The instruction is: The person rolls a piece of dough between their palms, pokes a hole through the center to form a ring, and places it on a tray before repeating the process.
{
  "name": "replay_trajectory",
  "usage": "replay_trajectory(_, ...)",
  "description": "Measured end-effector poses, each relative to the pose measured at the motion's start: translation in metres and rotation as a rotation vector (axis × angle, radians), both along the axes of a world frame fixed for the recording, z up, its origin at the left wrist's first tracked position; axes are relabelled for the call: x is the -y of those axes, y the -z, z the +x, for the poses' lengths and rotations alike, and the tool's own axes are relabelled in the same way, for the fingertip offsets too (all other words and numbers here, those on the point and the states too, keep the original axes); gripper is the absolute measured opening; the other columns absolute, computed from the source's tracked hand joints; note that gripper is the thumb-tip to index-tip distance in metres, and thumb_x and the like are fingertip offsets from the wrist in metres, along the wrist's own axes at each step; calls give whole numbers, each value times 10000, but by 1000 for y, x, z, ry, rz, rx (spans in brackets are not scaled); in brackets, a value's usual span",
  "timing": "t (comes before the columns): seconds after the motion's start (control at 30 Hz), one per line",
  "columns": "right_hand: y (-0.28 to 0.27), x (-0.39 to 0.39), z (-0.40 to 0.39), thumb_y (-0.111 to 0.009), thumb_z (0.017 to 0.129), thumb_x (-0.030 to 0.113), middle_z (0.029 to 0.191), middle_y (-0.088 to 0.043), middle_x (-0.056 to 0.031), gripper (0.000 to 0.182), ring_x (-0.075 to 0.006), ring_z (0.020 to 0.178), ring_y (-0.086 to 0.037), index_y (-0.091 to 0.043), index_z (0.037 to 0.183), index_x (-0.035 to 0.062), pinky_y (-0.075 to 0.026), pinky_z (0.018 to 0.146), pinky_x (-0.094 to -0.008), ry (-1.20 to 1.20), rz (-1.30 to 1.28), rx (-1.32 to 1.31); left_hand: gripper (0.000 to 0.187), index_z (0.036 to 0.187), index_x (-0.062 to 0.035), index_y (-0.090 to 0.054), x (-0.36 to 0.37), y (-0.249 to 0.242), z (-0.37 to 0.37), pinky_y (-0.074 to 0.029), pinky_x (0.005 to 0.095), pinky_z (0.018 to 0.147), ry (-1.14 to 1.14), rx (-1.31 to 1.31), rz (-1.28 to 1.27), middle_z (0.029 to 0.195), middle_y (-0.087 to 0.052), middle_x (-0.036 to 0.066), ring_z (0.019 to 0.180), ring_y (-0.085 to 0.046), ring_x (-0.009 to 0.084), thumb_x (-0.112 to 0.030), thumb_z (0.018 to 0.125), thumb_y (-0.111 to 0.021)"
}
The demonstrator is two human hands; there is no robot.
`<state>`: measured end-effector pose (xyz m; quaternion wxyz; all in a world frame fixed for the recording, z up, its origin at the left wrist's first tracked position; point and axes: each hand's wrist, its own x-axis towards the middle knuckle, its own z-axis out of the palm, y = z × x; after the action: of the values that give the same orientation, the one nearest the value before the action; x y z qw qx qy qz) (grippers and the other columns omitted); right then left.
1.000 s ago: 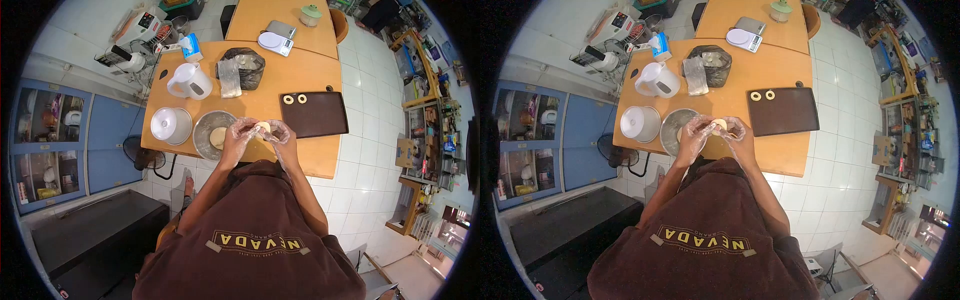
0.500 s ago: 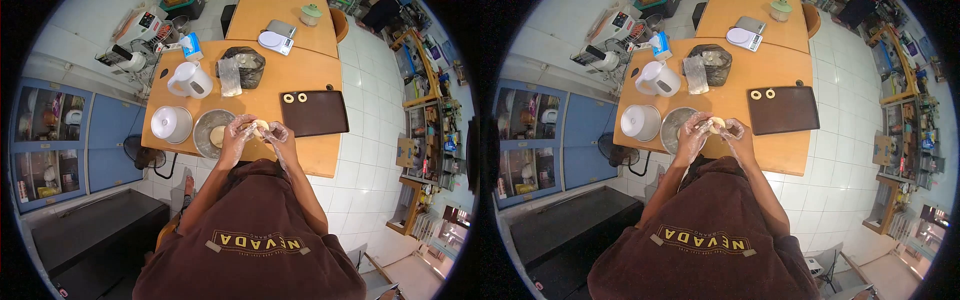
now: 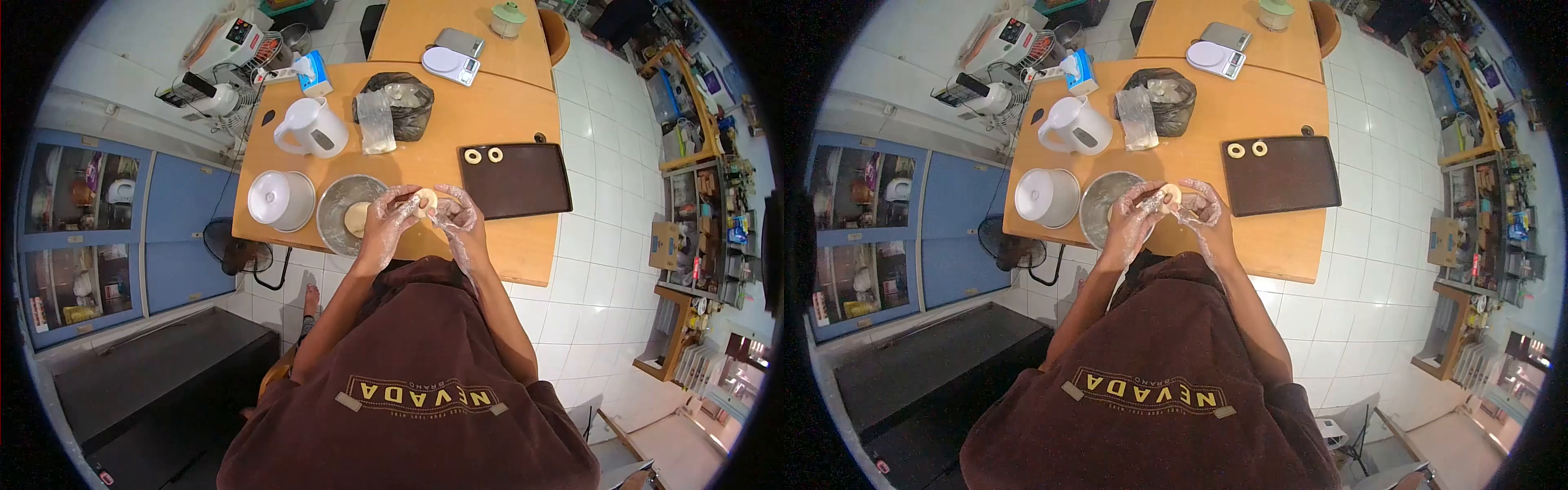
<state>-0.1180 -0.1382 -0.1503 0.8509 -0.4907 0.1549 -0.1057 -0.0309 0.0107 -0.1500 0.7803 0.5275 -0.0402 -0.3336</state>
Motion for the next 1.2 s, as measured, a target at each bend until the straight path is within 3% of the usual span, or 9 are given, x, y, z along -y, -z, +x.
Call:
replay_trajectory(0.17, 1, 8, 0, -729, 931, 22, 995, -703, -35, 480, -62, 871, -604, -559, 1379, 2, -468, 734, -205, -57, 2, -25, 321, 1327, 36, -561, -6, -7, 7, -569, 339, 969, 156, 3, 124, 1251, -636, 125, 1146, -654, 203, -90, 1033, -587)
replay_trajectory(0.27, 5, 9, -1, -726, 942, 70, 1031, -730, -55, 483, -68, 907, -622, -562, 1394, 25, -454, 726, -212, -50, 117, 13, 335, 1323, 29, -556, -5, -11, 6, -573, 353, 957, 169, -37, 86, 1251, -632, 125, 1147, -651, 208, -121, 1030, -616)
replay_trajectory(0.37, 4, 7, -1, -720, 955, 86, 1014, -733, -47, 504, -47, 838, -597, -544, 1423, 19, -451, 698, -186, -83, 203, -17, 327, 1295, 24, -572, -3, -10, 2, -566, 312, 937, 95, -2, 75, 1203, -657, 107, 1097, -666, 165, -175, 1038, -612)
replay_trajectory(0.57, 4, 11, 0, -712, 967, 120, 955, -734, -36, 476, -50, 825, -592, -555, 1407, 29, -438, 694, -189, -152, 155, -61, 345, 1316, 1, -544, -9, 5, 9, -577, 385, 942, 142, 4, 12, 1240, -619, 120, 1139, -643, 204, -155, 1024, -641)
replay_trajectory(0.67, -1, 14, 0, -737, 952, 139, 948, -710, -14, 435, -60, 838, -596, -598, 1355, 50, -453, 729, -221, -201, 16, -119, 340, 1320, 1, -546, -12, 13, 15, -574, 370, 939, 230, -33, -74, 1238, -616, 109, 1127, -641, 194, -165, 1034, -628)
replay_trajectory(0.77, -2, 13, 3, -759, 939, 140, 937, -705, -20, 425, -86, 871, -620, -608, 1325, 47, -492, 806, -254, -178, -161, -145, 337, 1316, -1, -553, -8, 1, 13, -568, 356, 925, 266, 18, 177, 1227, -618, 90, 1106, -641, 183, -187, 1042, -620)
replay_trajectory(0.87, 5, 8, 2, -764, 931, 118, 935, -705, -31, 360, -99, 886, -639, -649, 1260, 24, -516, 846, -279, -94, -244, -61, 294, 1230, -18, -594, -6, 5, 10, -547, 302, 901, 178, 8, 186, 1162, -637, 70, 1061, -641, 140, -253, 1054, -603)
replay_trajectory(0.97, -9, 5, 2, -754, 918, 73, 956, -727, -77, 284, -139, 871, -682, -696, 1189, 8, -536, 810, -297, 23, -617, -81, 279, 1219, -23, -594, -5, 8, 9, -546, 304, 906, 130, -14, 113, 1152, -626, 62, 1077, -633, 143, -246, 1052, -609)
replay_trajectory(1.2, -22, 6, 3, -714, 906, 8, 1020, -741, -170, 218, -243, 873, -733, -746, 1121, -12, -557, 799, -333, 107, -908, -14, 274, 1284, -53, -541, -5, 10, 8, -510, 364, 966, 137, -68, 70, 1248, -558, 46, 1180, -574, 169, -169, 1046, -611)
